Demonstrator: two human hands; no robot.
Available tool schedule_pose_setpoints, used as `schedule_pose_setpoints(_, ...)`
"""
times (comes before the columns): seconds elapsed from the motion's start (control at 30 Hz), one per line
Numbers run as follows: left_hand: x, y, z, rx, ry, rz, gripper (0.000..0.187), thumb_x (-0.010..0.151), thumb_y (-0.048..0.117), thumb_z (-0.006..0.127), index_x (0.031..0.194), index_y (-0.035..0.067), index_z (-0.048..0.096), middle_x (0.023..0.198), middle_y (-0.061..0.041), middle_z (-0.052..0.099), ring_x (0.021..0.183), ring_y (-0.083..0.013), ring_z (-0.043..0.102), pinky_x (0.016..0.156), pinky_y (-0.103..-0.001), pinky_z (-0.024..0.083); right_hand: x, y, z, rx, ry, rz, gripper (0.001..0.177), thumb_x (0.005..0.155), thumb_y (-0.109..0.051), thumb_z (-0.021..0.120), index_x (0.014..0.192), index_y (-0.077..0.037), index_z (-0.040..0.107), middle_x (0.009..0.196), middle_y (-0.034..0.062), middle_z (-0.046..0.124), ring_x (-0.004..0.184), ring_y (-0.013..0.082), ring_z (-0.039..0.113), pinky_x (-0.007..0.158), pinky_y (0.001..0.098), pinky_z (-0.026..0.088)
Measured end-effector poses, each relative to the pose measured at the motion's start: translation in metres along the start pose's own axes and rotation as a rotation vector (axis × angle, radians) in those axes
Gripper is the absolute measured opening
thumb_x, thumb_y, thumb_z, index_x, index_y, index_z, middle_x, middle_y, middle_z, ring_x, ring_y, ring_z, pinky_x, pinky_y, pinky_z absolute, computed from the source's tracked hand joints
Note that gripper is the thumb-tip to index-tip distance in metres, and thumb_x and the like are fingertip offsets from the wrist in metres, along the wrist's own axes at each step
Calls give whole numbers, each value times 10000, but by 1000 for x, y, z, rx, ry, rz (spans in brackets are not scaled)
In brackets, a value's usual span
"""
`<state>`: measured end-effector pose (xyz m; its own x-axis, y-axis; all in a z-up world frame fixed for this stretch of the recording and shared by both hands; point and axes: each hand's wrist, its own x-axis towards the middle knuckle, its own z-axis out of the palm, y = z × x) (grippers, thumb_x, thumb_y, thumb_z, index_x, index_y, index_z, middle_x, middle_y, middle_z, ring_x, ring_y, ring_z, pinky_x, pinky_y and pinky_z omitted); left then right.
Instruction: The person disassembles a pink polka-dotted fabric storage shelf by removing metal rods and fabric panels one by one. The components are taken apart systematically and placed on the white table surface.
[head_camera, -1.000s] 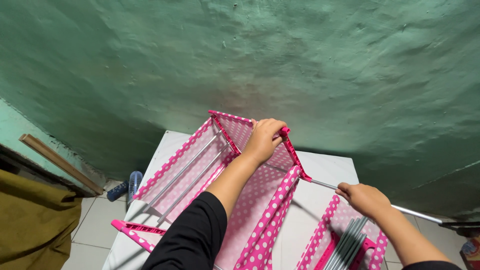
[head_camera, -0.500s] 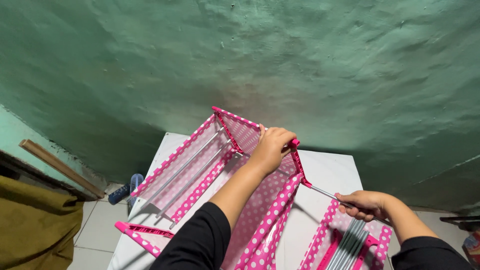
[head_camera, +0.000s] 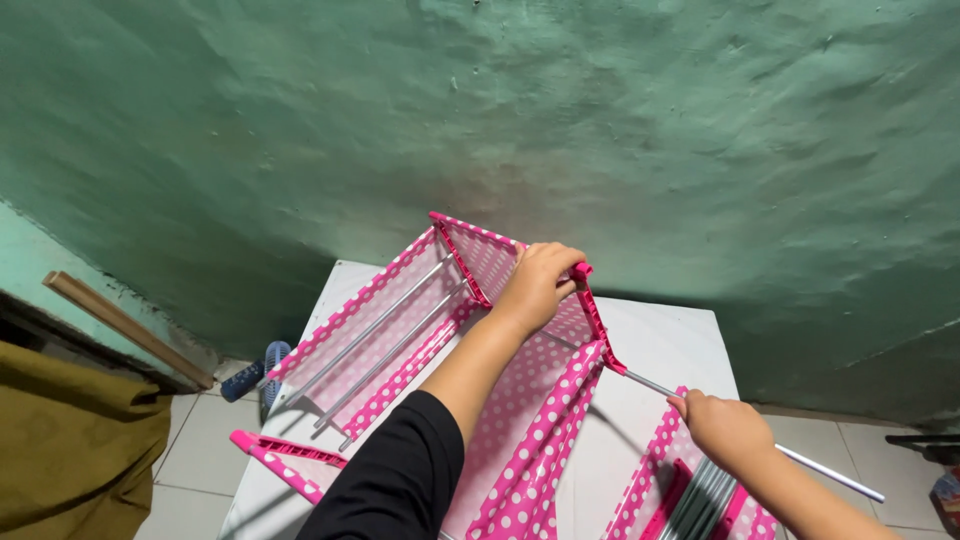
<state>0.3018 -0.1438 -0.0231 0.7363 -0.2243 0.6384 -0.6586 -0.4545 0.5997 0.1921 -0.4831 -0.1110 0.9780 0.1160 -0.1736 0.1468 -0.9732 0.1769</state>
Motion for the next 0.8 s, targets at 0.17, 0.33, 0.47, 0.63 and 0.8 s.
schedule_pose_setpoints(0.17,-2,-3,16,17,-79,-9,323,853,170,781,1159,161,676,1130,-34,677,1192,-307,587,1156,-561,362,33,41,54,357,-258,17,673,1006,-579,428,762,-14,699,766,232,699,792,409,655,813,476,540)
schedule_pose_setpoints(0.33,10,26,-38,265,-201,48,934,647,374,905,1451,194,466,1440,-195,447,1399,-498,296,1079,-735,187,48,83,91,497,-317,91,677,954,-605,457,775,-6,716,744,172,708,736,356,666,785,423,535)
schedule_pose_setpoints(0.47,-36,24,-171,568,-13,-42,906,724,447,876,1489,226,443,1628,-293,178,1491,-549,139,1172,-643,86,21,96,96,503,-315,145,664,953,-600,449,820,-14,732,731,194,721,722,369,684,776,436,553)
schedule_pose_setpoints(0.63,-214,17,-241,439,278,-668,1215,724,384,879,1586,-5,116,1589,-345,214,1429,-515,243,1129,-539,287,-31,81,107,472,-7,-56,570,898,-547,390,1152,-185,750,746,124,721,690,320,658,671,414,519)
schedule_pose_setpoints(0.8,-298,-15,-162,-512,161,-1239,814,796,226,797,1480,13,411,1318,-195,655,1106,-287,648,911,-401,547,-72,29,147,971,-160,439,663,1009,-569,526,835,39,726,696,164,625,688,277,585,664,395,510)
